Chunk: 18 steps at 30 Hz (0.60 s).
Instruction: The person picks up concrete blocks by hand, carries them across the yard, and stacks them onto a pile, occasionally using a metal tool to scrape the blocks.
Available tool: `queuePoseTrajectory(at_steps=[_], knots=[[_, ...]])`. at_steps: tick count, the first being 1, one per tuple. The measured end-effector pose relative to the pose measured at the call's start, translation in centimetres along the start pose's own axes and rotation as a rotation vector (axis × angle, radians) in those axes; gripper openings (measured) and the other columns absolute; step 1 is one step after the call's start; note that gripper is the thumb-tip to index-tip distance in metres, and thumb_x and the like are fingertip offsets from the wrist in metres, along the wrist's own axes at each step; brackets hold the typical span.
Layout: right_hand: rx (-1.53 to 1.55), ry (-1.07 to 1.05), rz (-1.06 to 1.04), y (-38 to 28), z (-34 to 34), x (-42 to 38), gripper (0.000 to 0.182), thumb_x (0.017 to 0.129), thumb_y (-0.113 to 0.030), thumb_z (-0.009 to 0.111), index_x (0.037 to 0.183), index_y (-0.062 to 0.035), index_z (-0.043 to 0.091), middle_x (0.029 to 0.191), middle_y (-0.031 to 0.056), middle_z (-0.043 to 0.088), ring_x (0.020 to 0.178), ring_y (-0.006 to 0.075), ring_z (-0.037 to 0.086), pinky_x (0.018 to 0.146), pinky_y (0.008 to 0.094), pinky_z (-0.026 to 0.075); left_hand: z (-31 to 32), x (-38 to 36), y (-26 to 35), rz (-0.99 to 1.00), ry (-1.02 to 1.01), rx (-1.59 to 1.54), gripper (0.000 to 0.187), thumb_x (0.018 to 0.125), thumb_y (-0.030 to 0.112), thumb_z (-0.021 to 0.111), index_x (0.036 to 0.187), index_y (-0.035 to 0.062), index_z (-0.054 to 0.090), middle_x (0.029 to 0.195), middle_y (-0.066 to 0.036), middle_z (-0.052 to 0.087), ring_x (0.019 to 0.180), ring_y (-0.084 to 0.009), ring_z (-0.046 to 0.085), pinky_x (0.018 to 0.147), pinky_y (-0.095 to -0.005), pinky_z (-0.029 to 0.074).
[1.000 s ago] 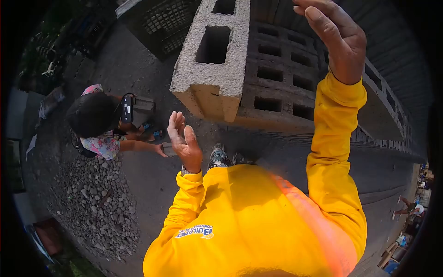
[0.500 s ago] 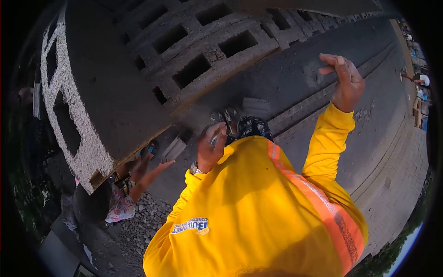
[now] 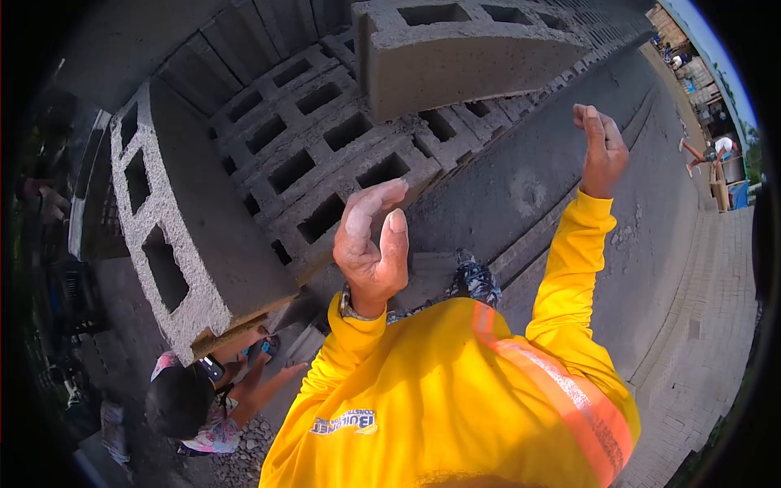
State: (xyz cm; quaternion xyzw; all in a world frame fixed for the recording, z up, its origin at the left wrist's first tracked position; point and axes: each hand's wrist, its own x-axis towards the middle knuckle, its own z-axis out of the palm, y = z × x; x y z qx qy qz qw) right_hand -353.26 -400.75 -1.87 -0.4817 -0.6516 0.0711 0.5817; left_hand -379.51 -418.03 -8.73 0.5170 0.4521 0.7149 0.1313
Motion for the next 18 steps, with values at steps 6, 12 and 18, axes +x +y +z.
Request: queuePoseTrajectory(at_steps=[6, 12, 18], knots=[[-0.585, -0.267, -0.439, -0.4, 3.7, 13.0, 0.066, 0.090, -0.065, 0.049, 0.095, -0.0037, 0.074, 0.086, 0.0118, 0.071, 0.083, 0.0253, 0.067, 0.081, 0.0402, 0.052, 3.3, 9.4, -2.4, 0.054, 0.238, 0.207, 0.054, 0.091, 0.038, 0.061, 0.133, 0.0053, 0.051, 0.132, -0.018, 0.055, 0.123, -0.0288, 0.054, 0.104, -0.0399, 0.044], [-0.558, -0.699, -0.261, 2.0, 9.3, 18.1, 0.084, 0.082, -0.074, 0.052, 0.091, 0.0069, 0.072, 0.080, 0.0208, 0.069, 0.074, 0.0321, 0.067, 0.072, 0.0423, 0.051, 7.0, 14.6, -8.4, -0.023, 0.197, 0.313, 0.098, 0.077, 0.076, 0.057, 0.145, 0.0064, 0.039, 0.142, -0.022, 0.044, 0.132, -0.0374, 0.045, 0.111, -0.0460, 0.035], [-0.319, -0.547, -0.375, 4.7, 10.4, 18.2, 0.080, 0.081, -0.065, 0.062, 0.094, 0.0133, 0.069, 0.091, 0.0294, 0.067, 0.084, 0.0374, 0.065, 0.079, 0.0414, 0.050, 6.9, 16.1, -8.6, -0.103, 0.266, 0.327, 0.093, 0.079, 0.073, 0.057, 0.140, 0.0039, 0.047, 0.140, -0.024, 0.047, 0.128, -0.0324, 0.049, 0.109, -0.0384, 0.034]])
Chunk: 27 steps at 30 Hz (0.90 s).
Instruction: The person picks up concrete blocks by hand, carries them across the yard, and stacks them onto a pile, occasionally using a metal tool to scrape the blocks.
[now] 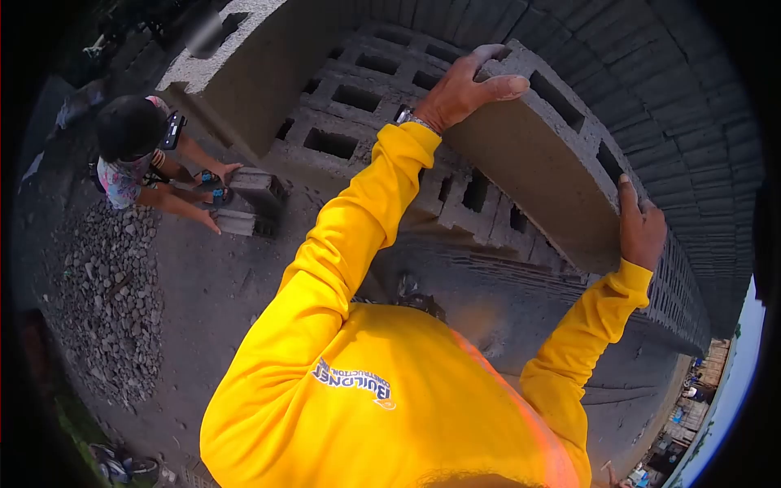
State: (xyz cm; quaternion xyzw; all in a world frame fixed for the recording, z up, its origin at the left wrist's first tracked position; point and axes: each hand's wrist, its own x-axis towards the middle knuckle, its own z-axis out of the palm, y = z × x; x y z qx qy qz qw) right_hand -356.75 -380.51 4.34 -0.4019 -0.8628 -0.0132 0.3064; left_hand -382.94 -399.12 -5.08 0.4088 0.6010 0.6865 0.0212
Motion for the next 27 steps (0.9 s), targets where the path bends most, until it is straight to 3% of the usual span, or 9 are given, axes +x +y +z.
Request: queuePoseTrajectory(at_steps=[5, 6, 12, 18, 20, 24, 27], knots=[[0.068, -0.155, 0.081, 0.3, -0.9, 1.8, 0.077, 0.079, -0.058, 0.068, 0.100, 0.0159, 0.067, 0.101, 0.0306, 0.067, 0.095, 0.0371, 0.065, 0.086, 0.0407, 0.048, -0.5, -0.8, 1.8, 0.058, 0.081, -0.086, 0.101, 0.069, 0.072, 0.066, 0.135, -0.0034, 0.050, 0.131, -0.026, 0.054, 0.120, -0.0322, 0.055, 0.104, -0.0369, 0.041], [0.058, -0.079, 0.012, -0.1, -0.5, 2.1, 0.073, 0.078, -0.056, 0.070, 0.095, 0.0156, 0.068, 0.092, 0.0290, 0.068, 0.086, 0.0321, 0.066, 0.081, 0.0390, 0.049, -0.2, -1.2, 2.2, 0.057, 0.074, -0.153, 0.103, 0.067, 0.072, 0.068, 0.134, -0.0051, 0.050, 0.129, -0.027, 0.055, 0.119, -0.0327, 0.056, 0.103, -0.0374, 0.042], [0.218, -0.245, -0.021, -4.2, -1.5, 2.6, 0.059, 0.076, -0.048, 0.073, 0.078, 0.0109, 0.071, 0.062, 0.0181, 0.064, 0.060, 0.0209, 0.060, 0.067, 0.0333, 0.046, -2.6, -4.0, 4.8, 0.044, 0.208, -0.032, 0.109, 0.064, 0.069, 0.075, 0.136, -0.0070, 0.043, 0.130, -0.029, 0.050, 0.124, -0.0386, 0.049, 0.106, -0.0443, 0.040], [0.218, -0.317, -0.340, -11.6, -1.4, 5.7, 0.047, 0.075, -0.040, 0.078, 0.069, 0.0058, 0.070, 0.057, 0.0090, 0.060, 0.051, 0.0138, 0.053, 0.052, 0.0288, 0.039, -6.5, -9.4, 8.0, 0.150, 0.487, 0.127, 0.103, 0.066, 0.056, 0.082, 0.138, -0.0054, 0.040, 0.129, -0.026, 0.050, 0.120, -0.0334, 0.052, 0.103, -0.0423, 0.043], [0.399, -0.370, -0.478, -15.0, -0.3, 6.6, 0.044, 0.075, -0.039, 0.079, 0.066, 0.0030, 0.069, 0.055, 0.0067, 0.058, 0.048, 0.0119, 0.051, 0.049, 0.0269, 0.035, -7.0, -12.1, 9.4, 0.170, 0.608, 0.125, 0.100, 0.068, 0.049, 0.082, 0.139, -0.0059, 0.037, 0.126, -0.024, 0.051, 0.119, -0.0308, 0.053, 0.102, -0.0406, 0.043], [0.356, -0.507, -0.743, -23.1, 2.2, 8.4, 0.049, 0.070, -0.043, 0.085, 0.068, 0.0033, 0.069, 0.057, 0.0085, 0.060, 0.048, 0.0150, 0.055, 0.050, 0.0286, 0.039, -6.8, -16.2, 10.5, 0.181, 0.871, 0.277, 0.100, 0.072, 0.041, 0.081, 0.143, -0.0068, 0.030, 0.132, -0.024, 0.045, 0.122, -0.0307, 0.050, 0.105, -0.0405, 0.039], [0.572, -0.365, -1.002, -28.6, 6.4, 8.7, 0.055, 0.068, -0.046, 0.086, 0.064, 0.0046, 0.065, 0.054, 0.0078, 0.056, 0.047, 0.0173, 0.053, 0.048, 0.0319, 0.039, -7.3, -17.2, 10.5, 0.148, 1.037, 0.452, 0.101, 0.071, 0.046, 0.076, 0.144, -0.0059, 0.029, 0.135, -0.026, 0.042, 0.127, -0.0344, 0.046, 0.107, -0.0440, 0.036]])
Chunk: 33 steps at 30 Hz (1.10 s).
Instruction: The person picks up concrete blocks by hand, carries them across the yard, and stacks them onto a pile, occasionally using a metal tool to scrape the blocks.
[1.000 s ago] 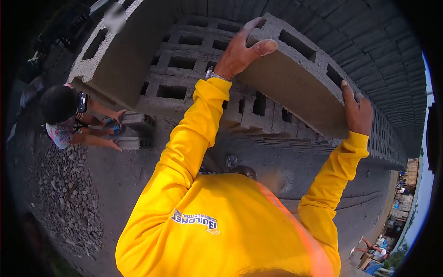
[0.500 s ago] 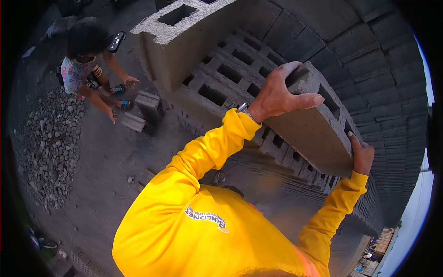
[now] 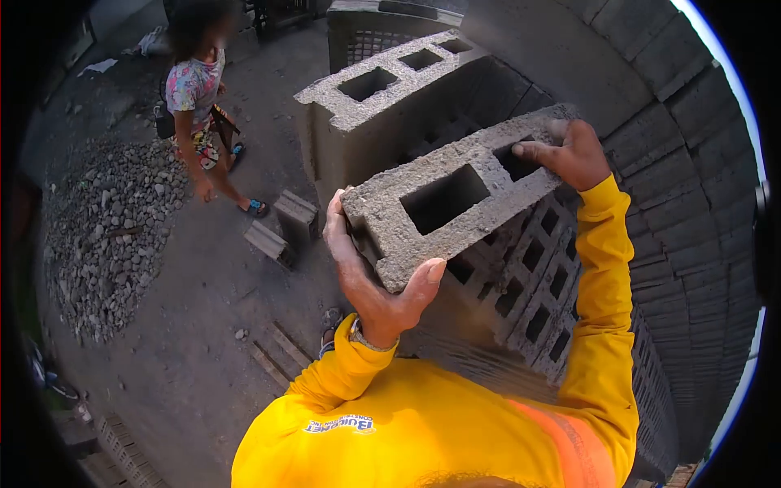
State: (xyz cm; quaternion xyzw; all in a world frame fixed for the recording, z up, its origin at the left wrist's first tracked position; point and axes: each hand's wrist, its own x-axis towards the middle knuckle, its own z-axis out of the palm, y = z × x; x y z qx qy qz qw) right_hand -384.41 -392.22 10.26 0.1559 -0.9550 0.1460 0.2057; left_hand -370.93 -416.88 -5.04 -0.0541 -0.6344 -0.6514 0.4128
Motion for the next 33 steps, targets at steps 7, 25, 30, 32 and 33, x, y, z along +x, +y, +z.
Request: queuePoseTrajectory(at_steps=[7, 25, 30, 32, 33], knots=[[0.002, -0.169, -0.176, -1.5, 5.3, 8.6, 0.063, 0.066, -0.052, 0.084, 0.054, 0.0029, 0.055, 0.049, 0.0054, 0.047, 0.044, 0.0169, 0.044, 0.045, 0.0339, 0.035, 0.8, 1.6, -1.2, 0.071, 0.115, 0.142, 0.110, 0.078, 0.049, 0.071, 0.150, -0.0087, 0.011, 0.154, -0.033, 0.019, 0.143, -0.0413, 0.025, 0.116, -0.0455, 0.022], [0.092, -0.254, -0.069, 5.9, 9.0, 13.4, 0.099, 0.064, -0.066, 0.079, 0.118, 0.0140, 0.060, 0.118, 0.0316, 0.061, 0.112, 0.0395, 0.062, 0.099, 0.0419, 0.047, 6.0, 4.1, -5.5, 0.196, 0.120, 0.402, 0.111, 0.076, 0.046, 0.076, 0.149, -0.0095, 0.014, 0.154, -0.037, 0.011, 0.145, -0.0480, 0.013, 0.117, -0.0510, 0.013], [0.062, -0.116, -0.132, 7.6, 10.5, 13.6, 0.091, 0.067, -0.066, 0.077, 0.117, 0.0077, 0.063, 0.116, 0.0254, 0.064, 0.110, 0.0369, 0.063, 0.095, 0.0409, 0.048, 6.2, 3.7, -6.1, 0.211, 0.142, 0.454, 0.113, 0.077, 0.055, 0.074, 0.150, -0.0067, 0.015, 0.155, -0.034, 0.012, 0.145, -0.0461, 0.015, 0.117, -0.0510, 0.015], [0.091, 0.076, -0.212, 8.9, 12.1, 13.2, 0.069, 0.075, -0.061, 0.074, 0.108, -0.0012, 0.070, 0.104, 0.0179, 0.070, 0.098, 0.0280, 0.067, 0.079, 0.0397, 0.050, 6.4, 3.5, -6.7, 0.216, 0.153, 0.498, 0.112, 0.078, 0.062, 0.069, 0.150, -0.0042, 0.016, 0.156, -0.032, 0.012, 0.146, -0.0443, 0.015, 0.118, -0.0506, 0.015], [0.115, -0.007, -0.159, 8.0, 11.1, 11.7, 0.065, 0.074, -0.057, 0.075, 0.103, 0.0004, 0.070, 0.099, 0.0181, 0.070, 0.094, 0.0283, 0.067, 0.079, 0.0395, 0.050, 6.3, 3.2, -6.6, 0.204, 0.137, 0.475, 0.113, 0.077, 0.063, 0.070, 0.150, -0.0047, 0.017, 0.155, -0.032, 0.013, 0.146, -0.0438, 0.016, 0.118, -0.0492, 0.016]])
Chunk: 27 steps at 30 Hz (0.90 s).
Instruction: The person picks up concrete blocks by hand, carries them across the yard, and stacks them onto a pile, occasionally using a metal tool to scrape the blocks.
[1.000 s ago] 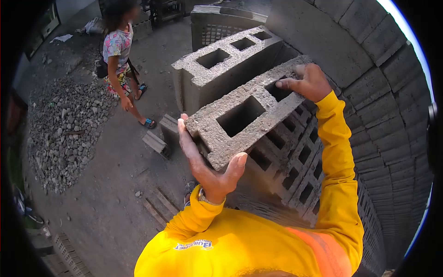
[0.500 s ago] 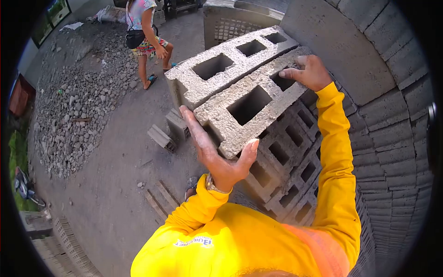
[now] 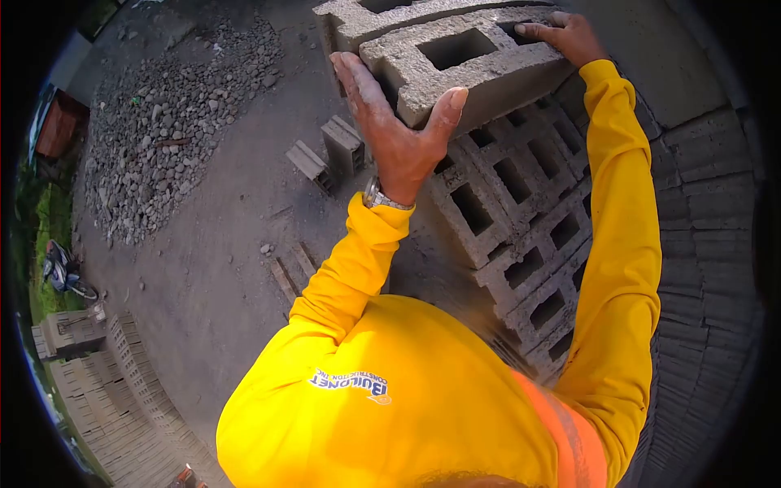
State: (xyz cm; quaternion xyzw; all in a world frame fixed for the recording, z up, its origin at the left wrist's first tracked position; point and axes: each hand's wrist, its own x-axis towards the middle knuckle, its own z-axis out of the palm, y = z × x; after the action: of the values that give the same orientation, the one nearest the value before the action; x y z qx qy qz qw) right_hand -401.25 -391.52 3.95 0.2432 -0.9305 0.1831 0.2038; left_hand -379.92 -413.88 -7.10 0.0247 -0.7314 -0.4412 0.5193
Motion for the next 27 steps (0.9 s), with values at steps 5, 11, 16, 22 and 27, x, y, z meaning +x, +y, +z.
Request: queuePoseTrajectory(at_steps=[5, 11, 16, 22, 27], knots=[[0.187, 0.034, 0.104, -4.8, -3.9, -2.6, 0.050, 0.081, -0.049, 0.068, 0.094, -0.0017, 0.072, 0.081, 0.0115, 0.072, 0.075, 0.0210, 0.068, 0.073, 0.0353, 0.052, -3.3, -0.4, -0.4, -0.019, -0.196, -0.033, 0.118, 0.073, 0.063, 0.075, 0.149, -0.0067, 0.018, 0.154, -0.032, 0.018, 0.144, -0.0419, 0.022, 0.118, -0.0438, 0.020], [0.142, 0.215, 0.043, -0.2, -4.9, -7.2, 0.067, 0.084, -0.065, 0.058, 0.121, -0.0097, 0.067, 0.124, 0.0153, 0.064, 0.119, 0.0299, 0.057, 0.104, 0.0381, 0.040, -7.8, -6.2, -3.6, -0.280, -0.262, -0.005, 0.109, 0.073, 0.055, 0.079, 0.147, -0.0065, 0.027, 0.149, -0.029, 0.034, 0.140, -0.0370, 0.035, 0.115, -0.0413, 0.028], [0.190, 0.189, 0.207, -0.8, -5.3, -10.5, 0.067, 0.090, -0.060, 0.054, 0.130, -0.0058, 0.060, 0.135, 0.0142, 0.057, 0.127, 0.0283, 0.052, 0.108, 0.0376, 0.036, -9.7, -7.6, -5.9, -0.367, -0.244, -0.091, 0.101, 0.077, 0.053, 0.077, 0.146, -0.0048, 0.031, 0.149, -0.026, 0.037, 0.138, -0.0367, 0.038, 0.113, -0.0407, 0.031], [0.290, 0.315, 0.381, -4.9, 0.0, -11.5, 0.068, 0.095, -0.052, 0.052, 0.136, 0.0016, 0.052, 0.133, 0.0170, 0.058, 0.126, 0.0283, 0.053, 0.107, 0.0389, 0.036, -11.8, -10.5, -13.0, -0.519, -0.259, -0.071, 0.070, 0.088, 0.043, 0.068, 0.137, -0.0023, 0.047, 0.138, -0.025, 0.050, 0.127, -0.0349, 0.051, 0.104, -0.0383, 0.041], [0.639, 0.613, 0.461, -20.1, 4.3, -21.2, 0.048, 0.099, -0.036, 0.048, 0.122, 0.0052, 0.059, 0.126, 0.0173, 0.061, 0.105, 0.0259, 0.063, 0.093, 0.0338, 0.043, -18.5, -22.1, -24.5, -0.947, -0.541, 0.157, 0.049, 0.091, 0.038, 0.063, 0.119, -0.0029, 0.062, 0.114, -0.021, 0.067, 0.105, -0.0337, 0.066, 0.091, -0.0379, 0.050]])
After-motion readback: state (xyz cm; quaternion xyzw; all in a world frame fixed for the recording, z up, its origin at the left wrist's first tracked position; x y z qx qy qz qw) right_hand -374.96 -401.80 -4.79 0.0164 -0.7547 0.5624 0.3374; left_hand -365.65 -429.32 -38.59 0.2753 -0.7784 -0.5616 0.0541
